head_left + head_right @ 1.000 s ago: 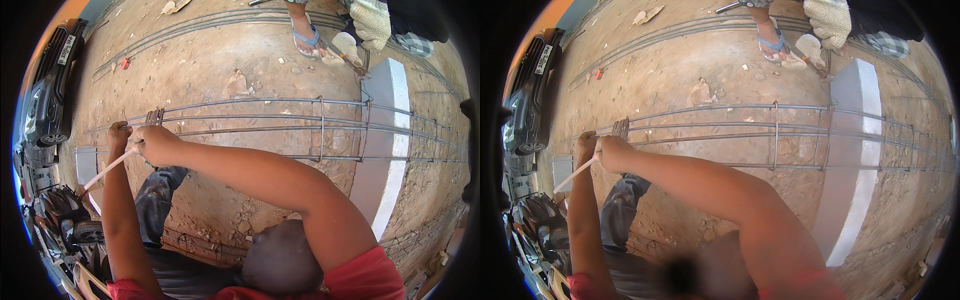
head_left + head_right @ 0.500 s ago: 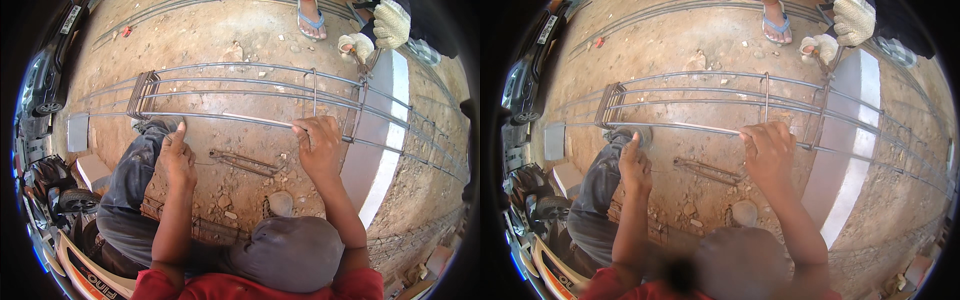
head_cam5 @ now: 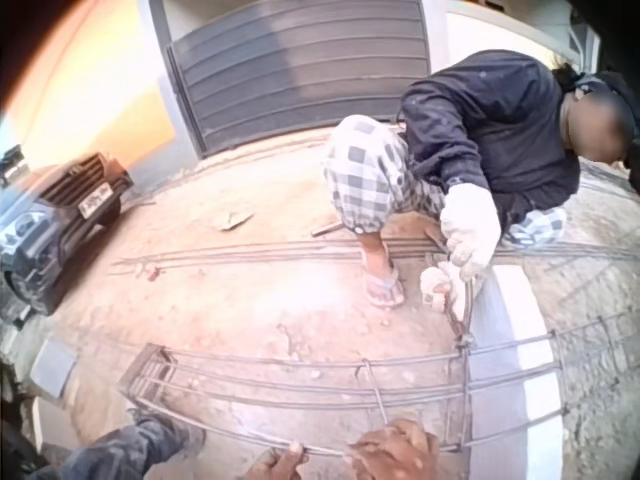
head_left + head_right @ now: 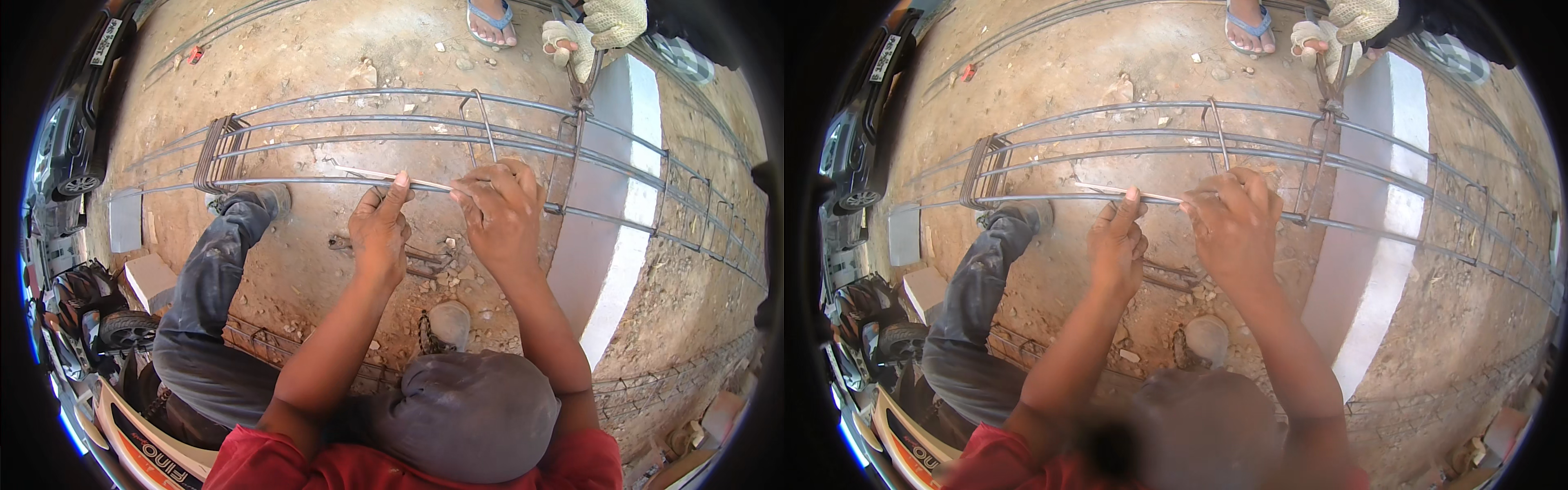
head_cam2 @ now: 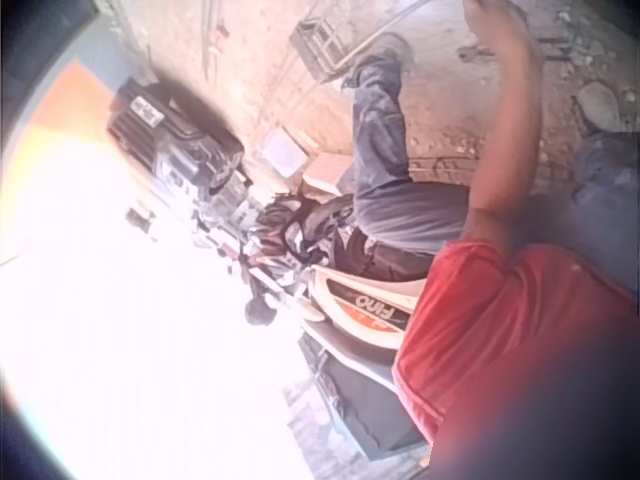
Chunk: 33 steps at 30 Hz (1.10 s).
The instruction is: The person sits on the ground and assembles a rebar cage by tying intersecting steel bars with wire. They use pliers to twist and secure the wire at multiple joints, while a coworker assists by holding the structure.
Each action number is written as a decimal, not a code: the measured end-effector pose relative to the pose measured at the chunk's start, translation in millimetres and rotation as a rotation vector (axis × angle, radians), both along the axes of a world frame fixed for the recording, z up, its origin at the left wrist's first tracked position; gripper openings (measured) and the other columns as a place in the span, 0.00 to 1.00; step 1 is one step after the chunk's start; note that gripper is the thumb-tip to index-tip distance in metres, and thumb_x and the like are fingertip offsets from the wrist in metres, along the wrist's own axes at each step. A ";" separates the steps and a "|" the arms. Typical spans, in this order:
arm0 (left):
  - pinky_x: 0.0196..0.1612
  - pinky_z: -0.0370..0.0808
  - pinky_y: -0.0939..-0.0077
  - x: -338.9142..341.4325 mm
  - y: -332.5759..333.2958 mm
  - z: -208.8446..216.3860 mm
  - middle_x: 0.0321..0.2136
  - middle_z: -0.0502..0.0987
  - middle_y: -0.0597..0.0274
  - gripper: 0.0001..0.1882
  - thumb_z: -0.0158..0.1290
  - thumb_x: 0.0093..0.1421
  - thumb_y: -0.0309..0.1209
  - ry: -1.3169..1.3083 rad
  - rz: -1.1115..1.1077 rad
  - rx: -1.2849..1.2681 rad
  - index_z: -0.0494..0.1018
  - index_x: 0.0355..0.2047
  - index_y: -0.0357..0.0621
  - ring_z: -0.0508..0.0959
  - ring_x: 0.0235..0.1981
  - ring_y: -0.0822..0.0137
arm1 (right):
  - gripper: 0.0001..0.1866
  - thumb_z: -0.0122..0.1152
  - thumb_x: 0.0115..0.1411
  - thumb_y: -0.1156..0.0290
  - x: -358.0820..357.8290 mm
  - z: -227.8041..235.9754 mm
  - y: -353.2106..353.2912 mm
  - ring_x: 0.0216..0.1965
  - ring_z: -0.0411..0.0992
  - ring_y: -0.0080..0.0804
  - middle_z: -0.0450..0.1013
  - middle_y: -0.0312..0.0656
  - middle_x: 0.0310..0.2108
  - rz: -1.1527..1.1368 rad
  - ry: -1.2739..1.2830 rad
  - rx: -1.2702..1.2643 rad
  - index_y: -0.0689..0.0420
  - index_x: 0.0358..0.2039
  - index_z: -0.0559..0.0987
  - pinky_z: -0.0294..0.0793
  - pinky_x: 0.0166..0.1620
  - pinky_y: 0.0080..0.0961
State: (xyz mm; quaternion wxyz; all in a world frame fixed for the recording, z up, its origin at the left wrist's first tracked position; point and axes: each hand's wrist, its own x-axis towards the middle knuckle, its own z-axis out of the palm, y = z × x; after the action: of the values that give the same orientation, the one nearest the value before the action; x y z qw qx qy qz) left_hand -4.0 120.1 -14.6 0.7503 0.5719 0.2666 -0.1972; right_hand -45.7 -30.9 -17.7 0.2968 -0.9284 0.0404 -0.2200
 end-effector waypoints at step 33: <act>0.12 0.50 0.88 49.8 90.2 -4.8 0.22 0.69 0.73 0.06 0.54 0.64 0.34 0.142 0.323 -0.290 0.71 0.38 0.48 0.56 0.14 0.83 | 0.11 0.65 0.57 0.69 71.2 9.2 56.2 0.40 0.76 0.42 0.79 0.43 0.37 0.106 0.235 0.327 0.58 0.39 0.82 0.74 0.44 0.36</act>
State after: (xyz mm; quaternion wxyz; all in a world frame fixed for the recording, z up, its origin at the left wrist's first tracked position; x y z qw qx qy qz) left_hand 45.8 210.3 -19.4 0.8259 0.3924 0.3758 -0.1504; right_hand 25.5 25.3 -8.6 0.4479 -0.8879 0.0609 -0.0849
